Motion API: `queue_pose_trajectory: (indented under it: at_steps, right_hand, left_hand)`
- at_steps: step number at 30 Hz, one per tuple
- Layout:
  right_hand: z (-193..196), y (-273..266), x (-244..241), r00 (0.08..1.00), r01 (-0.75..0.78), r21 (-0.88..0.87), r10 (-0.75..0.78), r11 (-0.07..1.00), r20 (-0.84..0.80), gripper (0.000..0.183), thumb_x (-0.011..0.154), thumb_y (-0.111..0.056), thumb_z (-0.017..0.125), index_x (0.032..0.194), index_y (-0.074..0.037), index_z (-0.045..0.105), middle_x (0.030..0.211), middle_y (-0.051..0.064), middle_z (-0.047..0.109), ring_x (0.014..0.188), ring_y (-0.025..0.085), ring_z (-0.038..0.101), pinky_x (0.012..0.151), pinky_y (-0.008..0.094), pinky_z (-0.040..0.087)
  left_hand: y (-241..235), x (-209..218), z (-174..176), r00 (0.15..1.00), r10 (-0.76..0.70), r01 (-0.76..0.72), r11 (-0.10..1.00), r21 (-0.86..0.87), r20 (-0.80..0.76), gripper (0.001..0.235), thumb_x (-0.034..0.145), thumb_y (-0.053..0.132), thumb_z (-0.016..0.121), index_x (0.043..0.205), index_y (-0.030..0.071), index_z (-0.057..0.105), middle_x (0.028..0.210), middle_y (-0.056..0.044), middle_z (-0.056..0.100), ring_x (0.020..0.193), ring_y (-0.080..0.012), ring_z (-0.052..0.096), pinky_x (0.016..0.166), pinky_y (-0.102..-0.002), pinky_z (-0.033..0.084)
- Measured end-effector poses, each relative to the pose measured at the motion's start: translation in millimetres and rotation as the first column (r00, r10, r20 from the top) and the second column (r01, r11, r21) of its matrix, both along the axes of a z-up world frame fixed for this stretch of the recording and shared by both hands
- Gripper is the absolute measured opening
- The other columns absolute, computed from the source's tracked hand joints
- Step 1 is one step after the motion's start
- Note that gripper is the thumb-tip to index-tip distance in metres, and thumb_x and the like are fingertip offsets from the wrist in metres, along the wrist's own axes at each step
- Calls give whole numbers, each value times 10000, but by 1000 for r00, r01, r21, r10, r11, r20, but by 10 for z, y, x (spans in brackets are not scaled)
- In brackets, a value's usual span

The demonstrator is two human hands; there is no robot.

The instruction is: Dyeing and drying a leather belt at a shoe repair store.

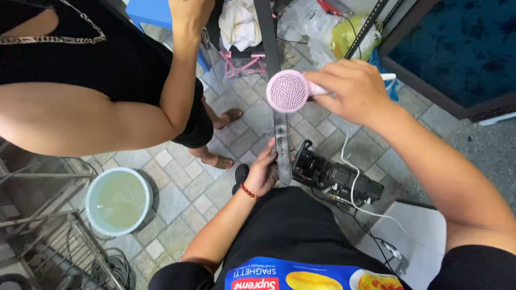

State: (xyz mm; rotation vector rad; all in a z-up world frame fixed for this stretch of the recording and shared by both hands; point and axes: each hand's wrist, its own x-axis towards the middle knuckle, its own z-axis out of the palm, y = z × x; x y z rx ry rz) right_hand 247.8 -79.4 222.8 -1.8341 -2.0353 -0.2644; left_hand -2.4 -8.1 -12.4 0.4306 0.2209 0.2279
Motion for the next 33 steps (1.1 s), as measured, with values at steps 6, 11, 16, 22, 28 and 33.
queue_pose_trajectory:
  at_steps: [6, 11, 16, 22, 28, 33]
  right_hand:
    - [-97, -345, -136, 965, -258, 11, 258, 966, -43, 358, 850, -246, 743, 1191, -140, 734, 1029, 83, 732, 922, 283, 699, 745, 410, 524]
    - [158, -332, -127, 1000, -20, 48, 20, 999, 0, 394, 838, -232, 785, 1215, -122, 746, 1019, 75, 723, 904, 292, 686, 762, 410, 533]
    - [124, -291, -208, 996, -73, 38, 75, 997, -47, 395, 808, -216, 804, 1193, -153, 741, 1033, 54, 726, 900, 276, 690, 779, 405, 542]
    - [103, -208, -193, 992, -107, -16, 105, 994, -70, 441, 780, -253, 822, 1202, -162, 735, 981, 55, 715, 873, 280, 682, 721, 409, 526]
    - [26, -139, -167, 991, -60, -36, 55, 998, -124, 445, 800, -242, 823, 1230, -173, 730, 994, 35, 714, 879, 284, 682, 725, 401, 531]
    - [-65, -133, -114, 985, -37, -82, 23, 996, -170, 459, 800, -260, 818, 1242, -168, 730, 993, 53, 712, 858, 292, 688, 708, 399, 540]
  left_hand:
    - [-283, -205, 73, 994, 86, -97, 981, -167, -72, 617, 1043, 210, 495, 1617, 34, 351, 1486, -78, 608, 1334, -209, 608, 1136, -371, 488]
    - [-122, 42, -47, 997, 63, -62, 998, -28, 52, 510, 1115, 184, 483, 1598, 63, 375, 1350, -157, 616, 1189, -278, 629, 1055, -434, 526]
    - [-210, -83, 87, 999, 32, -32, 996, -81, 4, 498, 1081, 156, 452, 1572, 156, 369, 1317, -166, 618, 1119, -297, 659, 944, -445, 561]
    - [-244, -113, 55, 999, 37, -38, 996, -82, -8, 527, 1076, 154, 448, 1591, 171, 343, 1365, -172, 606, 1123, -297, 667, 978, -442, 566]
    - [-257, -135, 62, 999, 50, -48, 992, -113, 15, 533, 1083, 144, 455, 1601, 174, 334, 1363, -186, 597, 1156, -313, 663, 1022, -431, 564]
    - [-247, -146, 45, 999, 40, -37, 996, -85, 33, 539, 1077, 142, 485, 1598, 194, 354, 1353, -187, 601, 1143, -302, 658, 1014, -432, 555]
